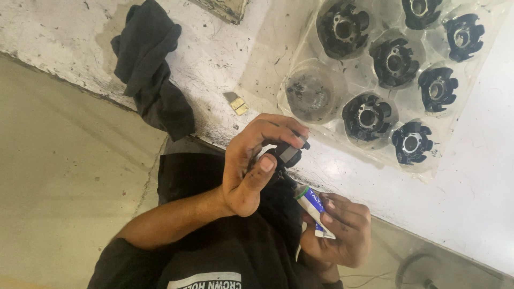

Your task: The person sits at a workbench with trays of black circular mechanical components. They pick up a component, wipe the adhesive tube with a cloth, squeeze adhesive from a tube onto the component's surfaces while rotating it, then place the treated component back into the tray and pick the next one.

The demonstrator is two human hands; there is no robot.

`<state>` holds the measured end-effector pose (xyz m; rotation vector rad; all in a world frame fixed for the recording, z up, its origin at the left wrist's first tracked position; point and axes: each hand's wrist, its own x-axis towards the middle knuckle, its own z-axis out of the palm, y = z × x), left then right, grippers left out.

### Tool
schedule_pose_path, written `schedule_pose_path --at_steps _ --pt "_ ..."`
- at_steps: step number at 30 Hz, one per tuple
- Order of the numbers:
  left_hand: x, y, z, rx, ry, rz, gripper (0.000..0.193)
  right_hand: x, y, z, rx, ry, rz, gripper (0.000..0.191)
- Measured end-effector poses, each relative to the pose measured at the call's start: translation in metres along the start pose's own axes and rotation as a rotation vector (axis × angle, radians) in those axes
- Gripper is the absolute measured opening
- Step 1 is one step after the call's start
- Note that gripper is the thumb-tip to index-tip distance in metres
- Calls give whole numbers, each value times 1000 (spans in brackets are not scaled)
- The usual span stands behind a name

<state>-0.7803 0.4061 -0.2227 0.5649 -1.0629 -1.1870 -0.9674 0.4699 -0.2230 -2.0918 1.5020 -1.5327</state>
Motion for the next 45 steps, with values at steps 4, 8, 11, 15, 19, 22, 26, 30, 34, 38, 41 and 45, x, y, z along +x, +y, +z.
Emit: schedule_pose_path --at_steps 4,8,11,15,19,22,26,30,34,38,41,45 --pt "-1 -1 1 -25 5 -4 45 -1 3 -1 25 1 -17 27" --pt "-2 -2 2 -46 9 -4 43 -3 4 -2 24 8 -17 28" --pt "-4 -4 3 -77 31 -2 42 -5 3 -2 28 -9 17 28" --pt "-7 -6 5 -160 75 -22 42 -4 5 1 71 21 -23 29" --pt "-8 -11 8 -445 164 -103 41 -6 4 1 90 30 1 28" --pt "-10 -15 12 -725 269 -173 44 -8 6 3 73 45 18 28" --pt "-15 -17 22 -929 378 -305 48 -8 15 19 138 229 10 30" --pt "-18 -20 29 -1003 430 -352 47 -6 19 20 199 199 -62 30" --pt "-17 -23 31 -1073 484 -430 43 -4 18 10 118 41 -89 28" --pt "-16 -23 30 -1061 490 -474 42 -5 19 12 103 115 -89 28" --pt "-15 -23 28 -1062 498 -503 41 -8 18 11 98 100 -71 27" --pt "-16 -23 28 -1069 503 -521 41 -10 16 9 127 104 -50 27"
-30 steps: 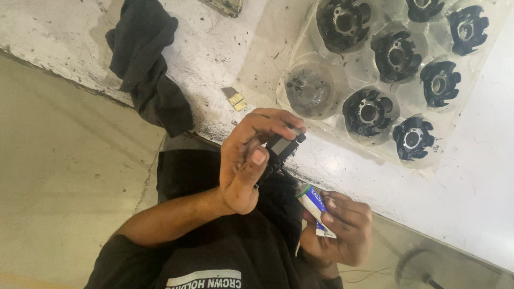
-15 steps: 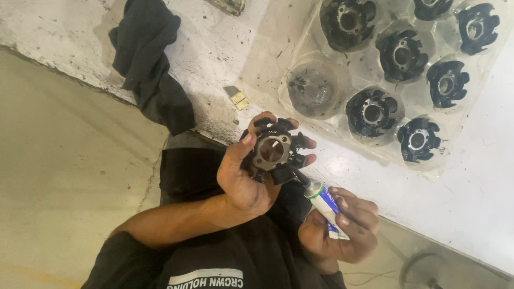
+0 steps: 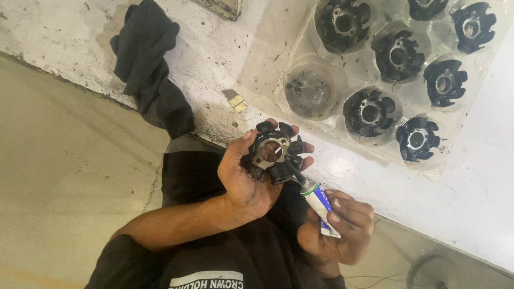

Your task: The person sits at a workbench with trays of black circular mechanical components. They pick up a component, wipe the adhesive tube with a cloth, squeeze adhesive from a tube onto the component's surfaces while rotating it, then place the treated component back into the tray and pick the next one.

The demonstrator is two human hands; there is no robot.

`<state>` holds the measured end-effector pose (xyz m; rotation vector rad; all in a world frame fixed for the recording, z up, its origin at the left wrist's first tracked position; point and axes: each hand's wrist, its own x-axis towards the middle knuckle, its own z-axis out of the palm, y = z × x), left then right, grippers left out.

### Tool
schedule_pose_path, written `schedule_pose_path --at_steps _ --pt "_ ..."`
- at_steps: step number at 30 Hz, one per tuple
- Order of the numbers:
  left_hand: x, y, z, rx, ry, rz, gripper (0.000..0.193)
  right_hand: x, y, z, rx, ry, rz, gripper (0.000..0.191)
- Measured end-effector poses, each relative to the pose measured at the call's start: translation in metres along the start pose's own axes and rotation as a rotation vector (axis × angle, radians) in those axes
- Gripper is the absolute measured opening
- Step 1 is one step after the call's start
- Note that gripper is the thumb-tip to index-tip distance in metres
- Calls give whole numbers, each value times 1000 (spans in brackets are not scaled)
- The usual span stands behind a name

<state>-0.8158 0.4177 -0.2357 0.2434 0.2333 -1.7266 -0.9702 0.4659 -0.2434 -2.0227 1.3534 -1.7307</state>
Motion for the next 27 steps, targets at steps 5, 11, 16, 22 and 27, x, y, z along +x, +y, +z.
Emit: schedule_pose_path --at_steps 5,11,16,22,27 --pt "0 -1 -2 -16 17 -14 43 1 0 1 27 -9 13 24" --pt "0 1 1 -7 42 -25 48 4 -6 -5 -29 -64 42 23" --pt "10 10 7 132 -115 75 53 0 1 -3 270 197 247 26" --pt "101 32 19 689 -270 262 48 -6 15 -20 511 371 348 28" --pt "161 38 33 1820 -377 407 23 -12 26 -26 556 395 347 32"
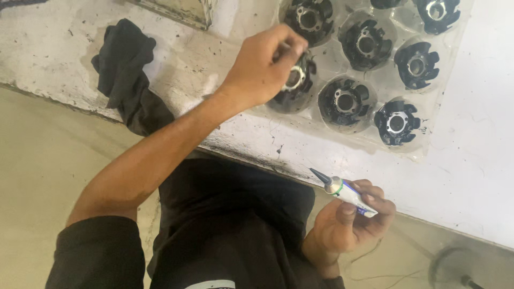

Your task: The person sits at a workbench with trays of black circular mechanical components. They pick up a component, wipe the adhesive tube with a cloth, squeeze adhesive from a tube onto the component's surfaces while rotating it, then place the treated component back into the tray and pick the next one.

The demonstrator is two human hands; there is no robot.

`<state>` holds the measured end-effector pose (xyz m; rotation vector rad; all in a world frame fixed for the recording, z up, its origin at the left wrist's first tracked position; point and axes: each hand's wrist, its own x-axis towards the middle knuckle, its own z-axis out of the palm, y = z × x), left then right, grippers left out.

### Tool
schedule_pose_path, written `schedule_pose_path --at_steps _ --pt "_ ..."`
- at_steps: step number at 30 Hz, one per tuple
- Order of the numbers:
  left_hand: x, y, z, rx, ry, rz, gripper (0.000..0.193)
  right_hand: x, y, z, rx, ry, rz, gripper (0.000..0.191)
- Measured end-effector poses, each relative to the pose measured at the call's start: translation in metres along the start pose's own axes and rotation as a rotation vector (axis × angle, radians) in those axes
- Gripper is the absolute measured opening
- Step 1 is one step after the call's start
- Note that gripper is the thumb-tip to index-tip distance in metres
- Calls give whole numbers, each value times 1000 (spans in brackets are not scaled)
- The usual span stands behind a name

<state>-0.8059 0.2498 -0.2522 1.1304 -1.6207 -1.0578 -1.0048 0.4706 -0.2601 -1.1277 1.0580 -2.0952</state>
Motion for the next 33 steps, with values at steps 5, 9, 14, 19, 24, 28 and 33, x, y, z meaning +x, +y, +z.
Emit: schedule_pose_path --at_steps 5,9,14,19,24,28,33 --pt "9 12 0 738 -140 222 16 -1 3 -10 -4 27 22 26" --pt "31 20 -10 671 158 580 8 0 1 -14 73 28 105 25" --pt "65 5 8 849 108 515 35 5 -1 -16 265 19 273 29" --pt "56 10 11 803 84 492 45 5 -3 -24 246 53 326 34" --pt "-3 56 -19 293 -125 292 33 7 3 -28 350 74 341 32" --pt "-68 75 -38 -389 -218 6 34 7 2 -22 357 76 364 40" --pt "-99 72 -26 -1075 9 60 53 1 -1 -12 281 34 409 40"
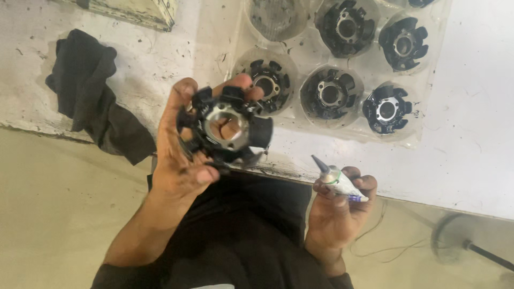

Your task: The person sits at a workbench with trays of black circular mechanical components. They pick up a component, wipe the adhesive tube with a cloth, squeeze adhesive from a tube onto the component's surfaces while rotating it, then place the treated component back into the tray and pick the next one.

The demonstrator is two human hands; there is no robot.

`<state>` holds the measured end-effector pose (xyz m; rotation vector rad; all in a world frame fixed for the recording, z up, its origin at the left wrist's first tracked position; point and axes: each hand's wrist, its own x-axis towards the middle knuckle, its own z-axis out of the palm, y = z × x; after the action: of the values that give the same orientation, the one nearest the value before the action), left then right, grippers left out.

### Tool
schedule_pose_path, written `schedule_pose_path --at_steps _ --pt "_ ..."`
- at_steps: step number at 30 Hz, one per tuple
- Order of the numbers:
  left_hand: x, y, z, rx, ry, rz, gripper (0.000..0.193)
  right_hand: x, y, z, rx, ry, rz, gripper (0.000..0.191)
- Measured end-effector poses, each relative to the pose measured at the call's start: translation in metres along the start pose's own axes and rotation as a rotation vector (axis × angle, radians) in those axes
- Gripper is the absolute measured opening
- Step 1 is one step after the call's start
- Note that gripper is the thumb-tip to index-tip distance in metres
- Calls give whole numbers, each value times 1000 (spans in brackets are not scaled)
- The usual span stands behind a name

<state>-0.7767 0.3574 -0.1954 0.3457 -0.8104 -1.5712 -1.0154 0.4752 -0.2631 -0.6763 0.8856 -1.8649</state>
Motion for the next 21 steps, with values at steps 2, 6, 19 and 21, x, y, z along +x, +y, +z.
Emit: schedule_pose_path --at_steps 2,6,19,21 --pt "-1 -7 -5 -391 59 -59 60 -7 3 2 -61 28 16 41" --pt "-8 -16 -11 -572 124 -44 71 -19 12 1 -37 -25 -60 37" --pt "-43 -19 11 191 21 168 41 -20 0 24 -848 -314 -545 29" --pt "-45 -19 9 266 19 197 40 -19 1 28 -868 -325 -586 30"
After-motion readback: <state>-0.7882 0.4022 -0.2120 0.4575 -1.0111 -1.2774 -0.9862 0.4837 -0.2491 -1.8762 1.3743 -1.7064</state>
